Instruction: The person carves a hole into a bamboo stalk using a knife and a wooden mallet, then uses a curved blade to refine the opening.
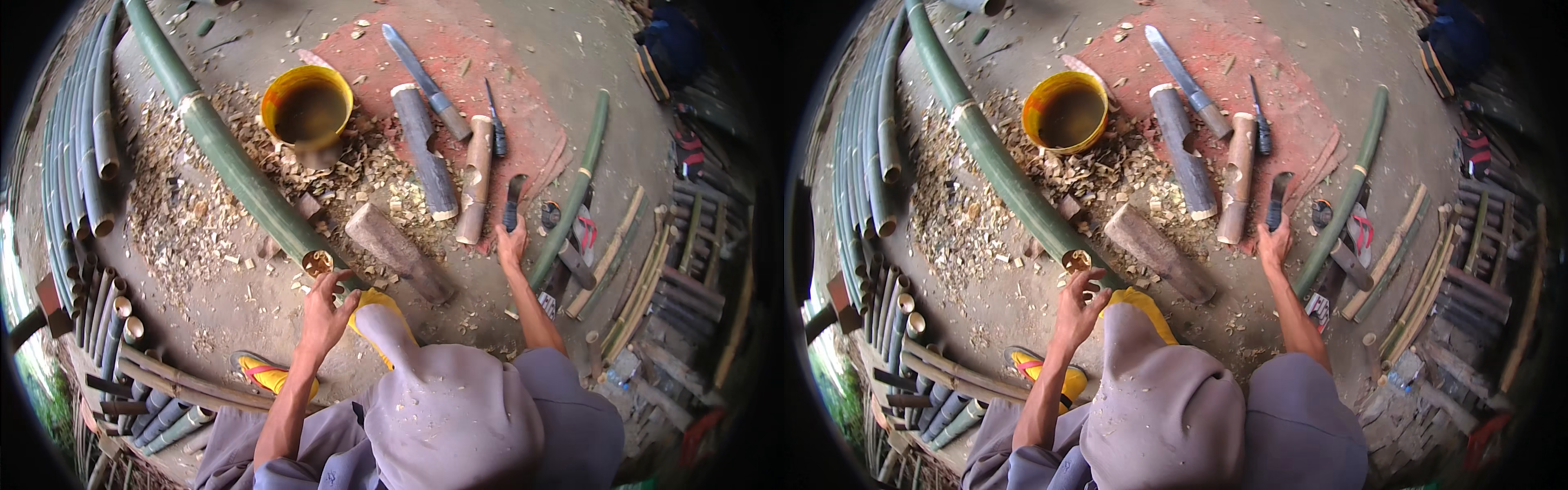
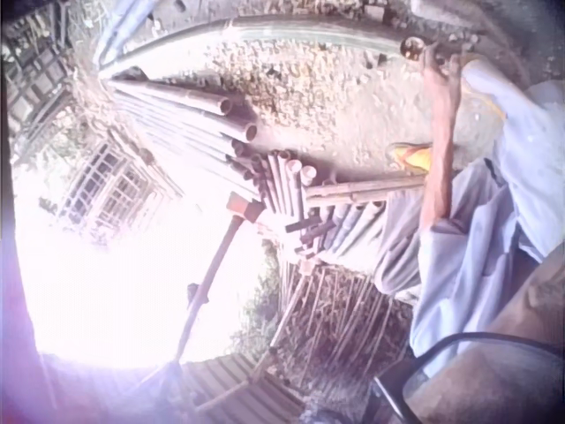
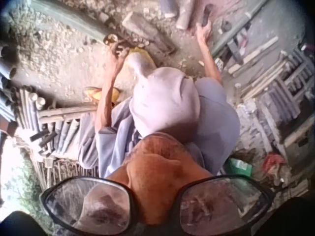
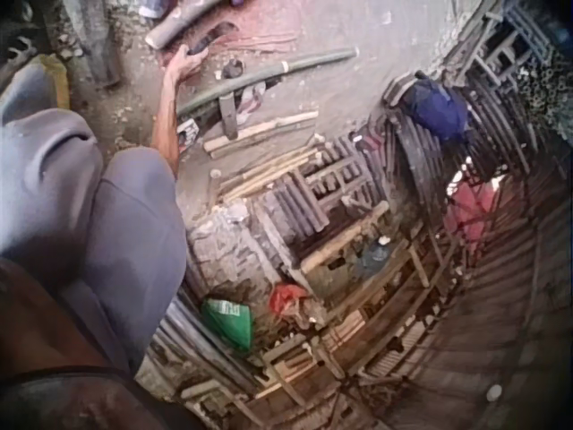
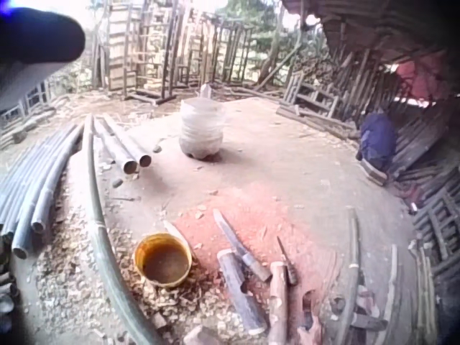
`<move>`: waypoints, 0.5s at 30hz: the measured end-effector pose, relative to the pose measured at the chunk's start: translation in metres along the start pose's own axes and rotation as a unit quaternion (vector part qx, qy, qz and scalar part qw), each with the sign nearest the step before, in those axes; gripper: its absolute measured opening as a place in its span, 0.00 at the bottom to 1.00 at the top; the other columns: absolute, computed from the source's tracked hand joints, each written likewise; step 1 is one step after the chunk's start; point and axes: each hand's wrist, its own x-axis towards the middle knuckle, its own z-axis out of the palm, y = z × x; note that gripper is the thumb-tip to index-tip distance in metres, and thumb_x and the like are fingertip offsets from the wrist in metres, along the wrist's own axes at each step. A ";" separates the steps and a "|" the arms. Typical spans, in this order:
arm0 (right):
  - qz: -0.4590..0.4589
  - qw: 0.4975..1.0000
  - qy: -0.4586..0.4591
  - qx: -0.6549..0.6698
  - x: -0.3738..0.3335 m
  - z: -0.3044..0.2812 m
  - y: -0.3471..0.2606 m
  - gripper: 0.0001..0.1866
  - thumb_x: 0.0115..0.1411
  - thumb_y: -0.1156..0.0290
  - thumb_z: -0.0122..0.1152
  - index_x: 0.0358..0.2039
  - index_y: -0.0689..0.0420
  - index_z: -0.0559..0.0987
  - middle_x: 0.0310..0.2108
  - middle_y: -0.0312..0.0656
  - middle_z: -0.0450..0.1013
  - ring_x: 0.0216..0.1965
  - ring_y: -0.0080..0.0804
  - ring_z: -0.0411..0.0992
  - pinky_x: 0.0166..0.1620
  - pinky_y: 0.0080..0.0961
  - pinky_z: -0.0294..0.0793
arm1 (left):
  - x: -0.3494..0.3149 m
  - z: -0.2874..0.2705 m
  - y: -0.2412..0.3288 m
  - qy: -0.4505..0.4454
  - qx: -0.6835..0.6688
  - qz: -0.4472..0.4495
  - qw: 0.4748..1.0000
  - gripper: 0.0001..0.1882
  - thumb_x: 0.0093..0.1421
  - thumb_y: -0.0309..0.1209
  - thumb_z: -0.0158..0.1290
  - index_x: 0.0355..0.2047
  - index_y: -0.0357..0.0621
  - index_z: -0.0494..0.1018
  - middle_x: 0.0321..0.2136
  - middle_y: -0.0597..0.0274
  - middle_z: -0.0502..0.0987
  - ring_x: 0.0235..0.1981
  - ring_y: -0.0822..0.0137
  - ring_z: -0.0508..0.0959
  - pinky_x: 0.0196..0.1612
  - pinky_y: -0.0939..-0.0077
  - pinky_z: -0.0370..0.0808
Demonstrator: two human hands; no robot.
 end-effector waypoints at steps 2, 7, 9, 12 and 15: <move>-0.009 0.999 -0.019 -0.027 0.003 0.007 0.015 0.31 0.49 0.68 0.63 0.53 0.64 0.67 0.45 0.57 0.71 0.46 0.57 0.69 0.49 0.46 0.67 | -0.005 0.002 -0.015 0.027 -0.017 -0.023 0.999 0.20 0.55 0.30 0.58 0.48 0.38 0.73 0.42 0.56 0.76 0.37 0.67 0.77 0.41 0.71 0.74; -0.209 0.974 -0.012 -0.089 -0.015 0.014 -0.059 0.35 0.53 0.71 0.61 0.61 0.61 0.60 0.54 0.59 0.64 0.57 0.54 0.60 0.56 0.44 0.62 | -0.017 0.006 -0.016 0.031 -0.017 -0.061 0.997 0.19 0.55 0.31 0.58 0.48 0.40 0.74 0.42 0.54 0.78 0.39 0.62 0.78 0.41 0.69 0.75; -0.266 0.961 -0.060 -0.036 -0.023 0.021 -0.101 0.38 0.54 0.70 0.61 0.64 0.60 0.56 0.55 0.60 0.62 0.58 0.54 0.60 0.56 0.44 0.62 | -0.018 0.018 -0.017 0.026 -0.025 -0.043 0.998 0.20 0.54 0.30 0.58 0.47 0.40 0.74 0.42 0.53 0.78 0.39 0.60 0.79 0.42 0.69 0.75; -0.292 0.950 -0.092 -0.066 -0.020 0.047 -0.137 0.48 0.53 0.67 0.64 0.68 0.57 0.46 0.54 0.64 0.62 0.53 0.59 0.64 0.54 0.46 0.66 | -0.013 0.030 0.004 -0.002 -0.042 -0.035 0.999 0.19 0.55 0.31 0.54 0.47 0.38 0.74 0.42 0.49 0.77 0.42 0.55 0.78 0.45 0.63 0.75; -0.196 0.963 -0.154 -0.101 -0.017 0.063 -0.156 0.49 0.50 0.67 0.67 0.67 0.60 0.47 0.51 0.62 0.67 0.50 0.56 0.69 0.51 0.42 0.70 | -0.011 0.037 0.003 -0.006 -0.048 -0.002 0.999 0.19 0.55 0.30 0.53 0.48 0.38 0.73 0.42 0.47 0.77 0.44 0.53 0.78 0.48 0.62 0.74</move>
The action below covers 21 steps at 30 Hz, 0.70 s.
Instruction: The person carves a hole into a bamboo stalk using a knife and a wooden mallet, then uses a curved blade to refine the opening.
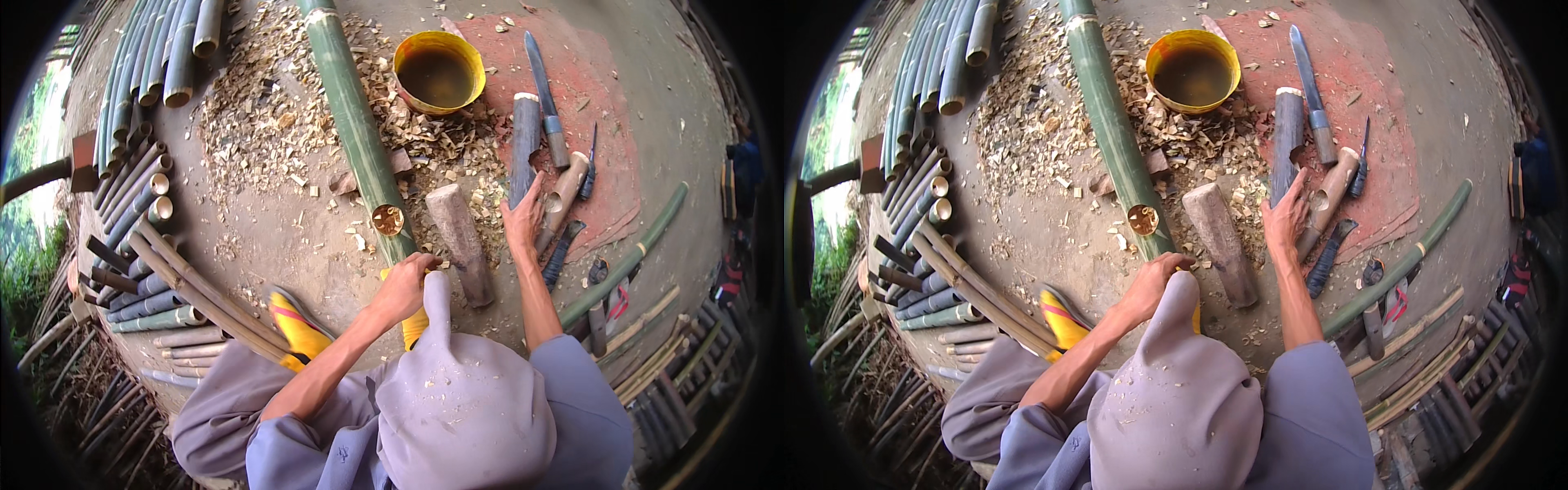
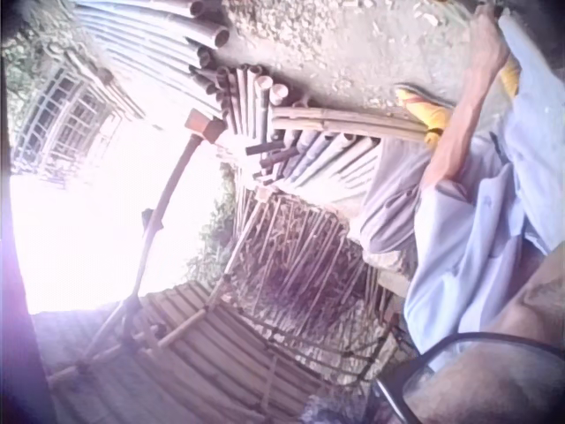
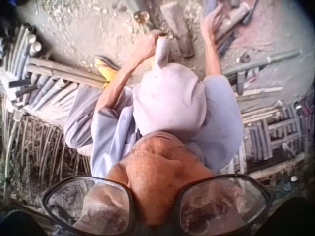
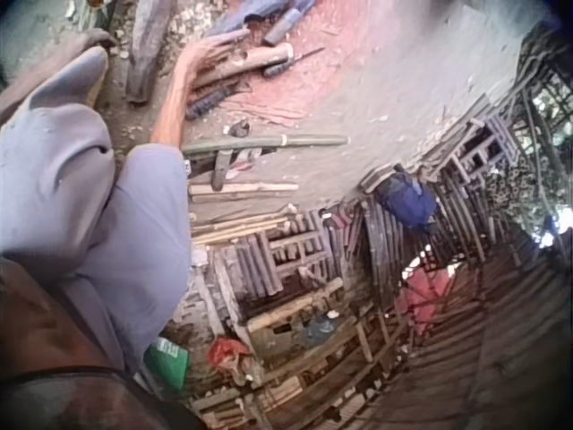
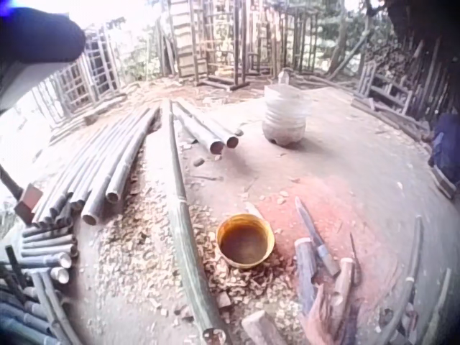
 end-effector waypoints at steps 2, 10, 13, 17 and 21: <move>-0.010 0.997 0.057 0.059 0.005 0.006 0.004 0.49 0.48 0.68 0.68 0.66 0.62 0.49 0.48 0.60 0.69 0.47 0.53 0.71 0.49 0.40 0.71 | 0.000 0.004 -0.006 0.012 -0.005 0.022 1.000 0.20 0.55 0.31 0.54 0.48 0.37 0.73 0.42 0.47 0.77 0.45 0.53 0.77 0.49 0.64 0.74; -0.040 0.824 -0.325 0.462 -0.056 -0.057 -0.050 0.46 0.38 0.55 0.70 0.56 0.64 0.64 0.41 0.45 0.70 0.40 0.33 0.71 0.45 0.30 0.73 | 0.030 -0.058 -0.012 0.113 -0.341 0.016 0.933 0.34 0.54 0.40 0.61 0.58 0.40 0.64 0.47 0.53 0.73 0.48 0.60 0.74 0.54 0.63 0.71; -0.092 0.764 -0.436 0.466 -0.087 -0.053 -0.097 0.48 0.38 0.56 0.73 0.57 0.66 0.63 0.47 0.46 0.69 0.47 0.36 0.70 0.53 0.29 0.68 | 0.050 -0.098 -0.009 0.119 -0.563 0.061 0.816 0.39 0.53 0.37 0.62 0.60 0.37 0.56 0.48 0.51 0.72 0.48 0.59 0.75 0.50 0.63 0.75; -0.199 0.855 -0.381 0.292 -0.093 -0.025 -0.122 0.41 0.43 0.62 0.72 0.55 0.63 0.64 0.47 0.52 0.70 0.49 0.42 0.70 0.53 0.35 0.68 | 0.047 -0.118 0.035 0.193 -0.453 0.137 0.860 0.29 0.48 0.35 0.65 0.47 0.36 0.67 0.36 0.57 0.77 0.35 0.67 0.80 0.38 0.69 0.80; -0.302 0.857 -0.324 0.262 -0.081 0.009 -0.132 0.34 0.45 0.69 0.70 0.53 0.61 0.67 0.47 0.54 0.71 0.50 0.47 0.71 0.52 0.39 0.69 | 0.021 -0.099 0.054 0.336 -0.218 0.231 0.887 0.33 0.41 0.31 0.69 0.47 0.40 0.67 0.34 0.59 0.77 0.35 0.66 0.79 0.41 0.73 0.77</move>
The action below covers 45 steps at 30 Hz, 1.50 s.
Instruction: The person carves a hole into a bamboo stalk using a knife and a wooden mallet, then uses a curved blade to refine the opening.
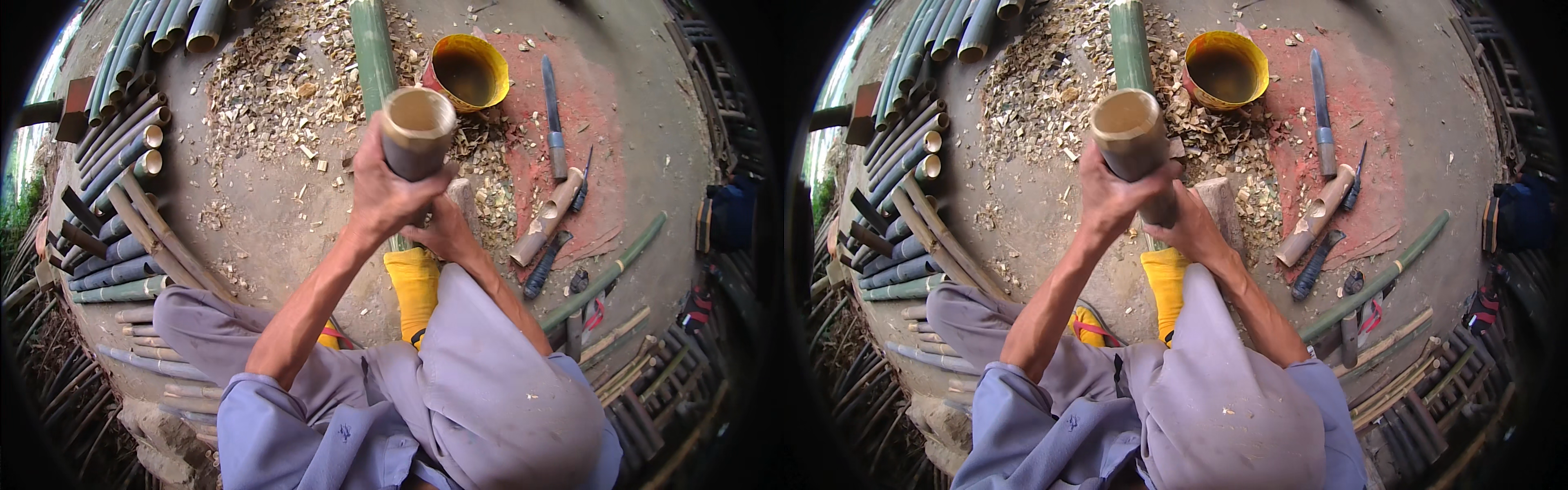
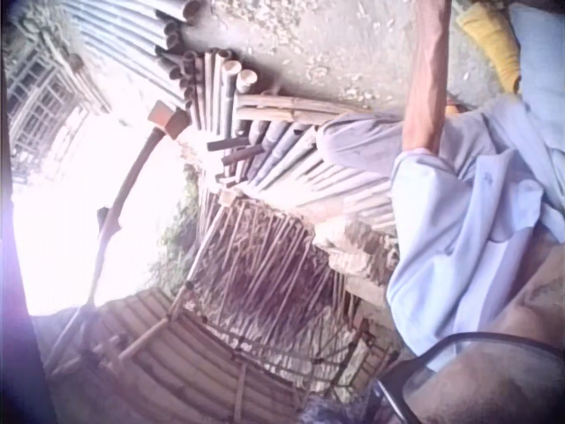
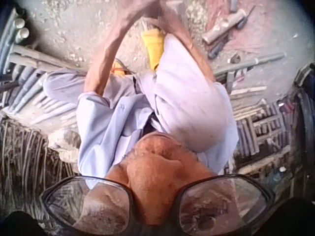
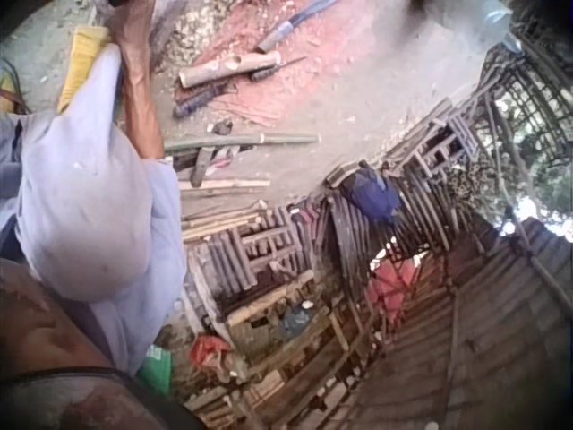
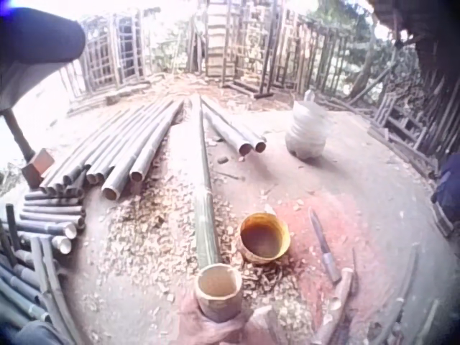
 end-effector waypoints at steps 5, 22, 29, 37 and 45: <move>-0.080 0.977 0.050 0.190 0.004 0.003 -0.026 0.25 0.51 0.74 0.64 0.51 0.61 0.72 0.49 0.47 0.71 0.52 0.37 0.69 0.54 0.31 0.69 | -0.029 0.017 0.012 0.031 -0.018 0.139 0.990 0.31 0.37 0.29 0.69 0.44 0.40 0.70 0.37 0.56 0.77 0.38 0.60 0.79 0.42 0.69 0.76; -0.285 0.905 0.100 -0.300 -0.028 -0.058 -0.243 0.21 0.64 0.65 0.46 0.54 0.62 0.71 0.48 0.48 0.74 0.49 0.37 0.73 0.57 0.42 0.67 | -0.053 0.018 0.000 0.021 -0.062 0.199 0.978 0.28 0.38 0.29 0.68 0.41 0.41 0.71 0.35 0.53 0.75 0.38 0.53 0.76 0.41 0.61 0.71; -0.178 0.976 0.029 -0.125 0.000 -0.026 -0.196 0.20 0.64 0.65 0.46 0.52 0.64 0.73 0.48 0.49 0.74 0.48 0.36 0.73 0.56 0.37 0.68 | -0.056 -0.018 -0.006 -0.111 -0.043 0.105 0.987 0.35 0.37 0.25 0.64 0.50 0.39 0.68 0.45 0.49 0.72 0.47 0.51 0.74 0.50 0.62 0.71; 0.036 0.934 0.339 -0.106 -0.077 -0.044 -0.019 0.20 0.61 0.70 0.54 0.53 0.65 0.72 0.39 0.50 0.74 0.40 0.40 0.73 0.47 0.31 0.70 | -0.082 -0.096 -0.072 -0.068 0.132 -0.135 0.980 0.31 0.48 0.34 0.59 0.53 0.37 0.68 0.48 0.50 0.74 0.48 0.59 0.75 0.51 0.64 0.72; 0.250 0.917 0.271 -0.153 -0.202 0.056 0.117 0.47 0.51 0.64 0.66 0.66 0.57 0.51 0.55 0.60 0.60 0.55 0.58 0.60 0.57 0.46 0.61 | -0.172 -0.095 -0.137 -0.261 0.282 -0.303 0.872 0.24 0.51 0.34 0.58 0.47 0.35 0.72 0.39 0.47 0.79 0.39 0.55 0.80 0.44 0.65 0.76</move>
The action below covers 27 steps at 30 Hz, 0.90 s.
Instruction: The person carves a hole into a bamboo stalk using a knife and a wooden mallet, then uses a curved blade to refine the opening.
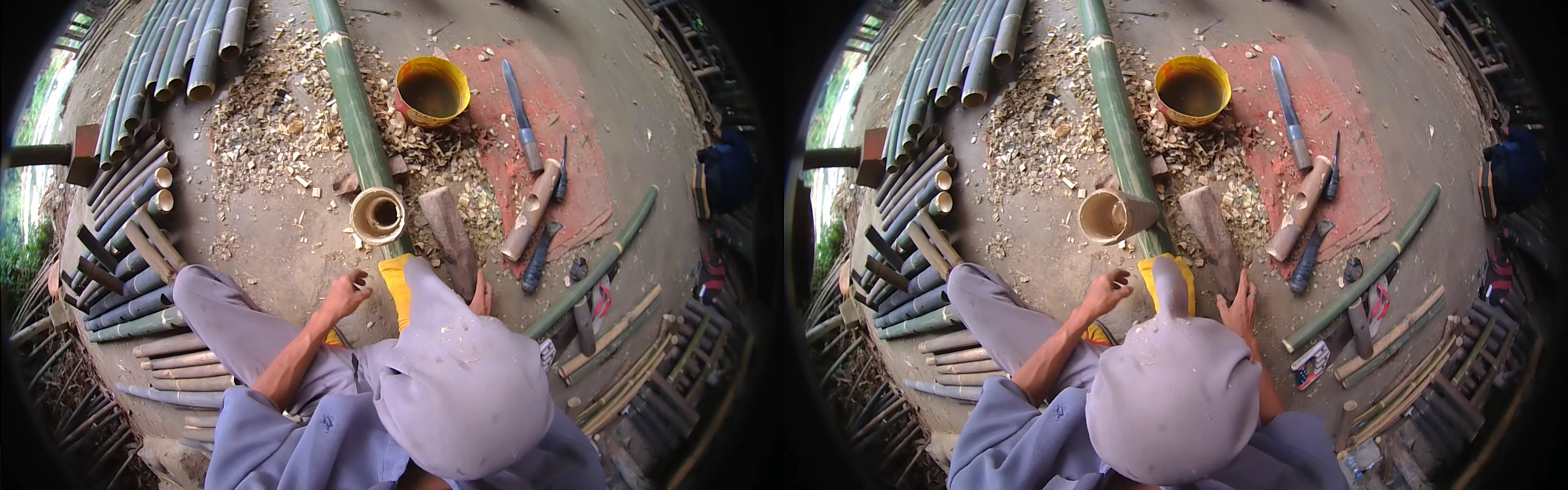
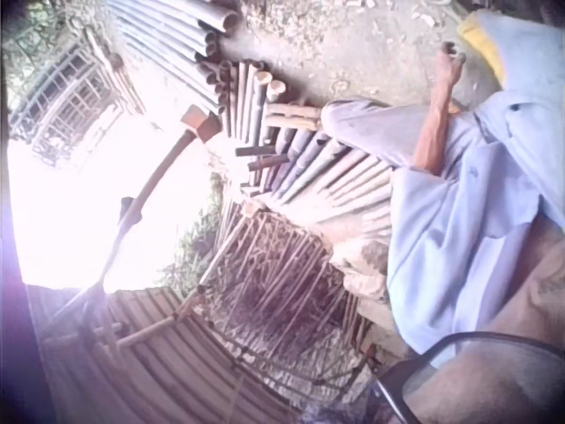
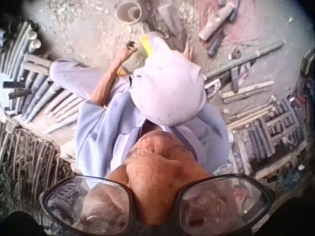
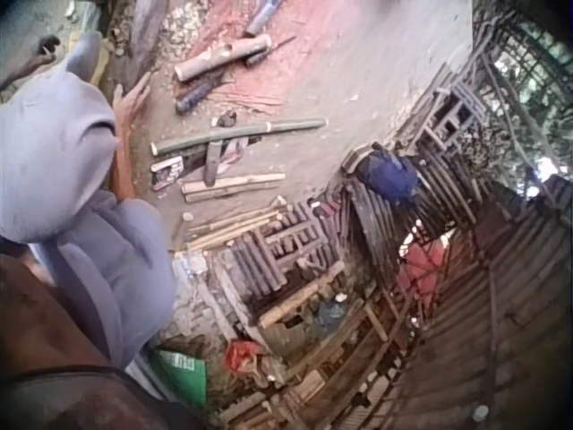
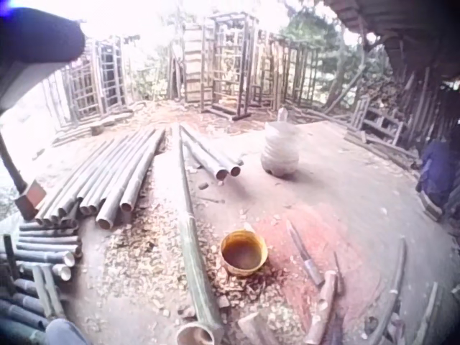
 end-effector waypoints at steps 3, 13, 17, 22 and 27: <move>0.020 0.995 -0.025 -0.097 0.016 -0.004 -0.016 0.50 0.49 0.63 0.68 0.67 0.56 0.49 0.55 0.60 0.60 0.55 0.59 0.60 0.57 0.46 0.61 | 0.011 0.006 -0.002 -0.042 0.095 0.052 0.993 0.25 0.50 0.34 0.58 0.48 0.36 0.72 0.41 0.48 0.79 0.39 0.56 0.80 0.43 0.66 0.77; -0.056 0.994 0.014 -0.089 0.069 0.009 -0.037 0.51 0.45 0.60 0.71 0.65 0.55 0.53 0.50 0.59 0.65 0.52 0.57 0.63 0.53 0.47 0.64 | 0.033 0.001 0.017 0.012 -0.002 0.036 0.999 0.27 0.49 0.33 0.58 0.50 0.36 0.71 0.42 0.48 0.78 0.41 0.57 0.79 0.46 0.66 0.76; -0.061 0.994 0.010 -0.089 0.071 0.010 -0.037 0.50 0.45 0.60 0.71 0.65 0.56 0.53 0.50 0.58 0.65 0.52 0.57 0.63 0.53 0.47 0.64 | 0.031 0.004 0.025 0.112 -0.006 0.148 0.983 0.31 0.46 0.32 0.59 0.52 0.36 0.68 0.45 0.47 0.75 0.46 0.56 0.76 0.49 0.65 0.74; -0.063 0.994 0.013 -0.088 0.073 0.009 -0.034 0.49 0.45 0.59 0.71 0.64 0.56 0.54 0.50 0.58 0.65 0.52 0.56 0.63 0.53 0.47 0.64 | 0.026 -0.011 0.051 0.180 -0.086 0.160 0.967 0.35 0.44 0.29 0.58 0.56 0.39 0.64 0.46 0.46 0.73 0.44 0.55 0.75 0.50 0.64 0.73; -0.071 0.994 0.012 -0.086 0.076 0.011 -0.038 0.48 0.46 0.59 0.70 0.64 0.56 0.55 0.50 0.57 0.66 0.52 0.55 0.64 0.54 0.46 0.64 | 0.038 -0.010 0.030 0.108 -0.216 0.010 0.970 0.29 0.52 0.38 0.57 0.52 0.33 0.69 0.40 0.51 0.78 0.40 0.63 0.78 0.42 0.68 0.75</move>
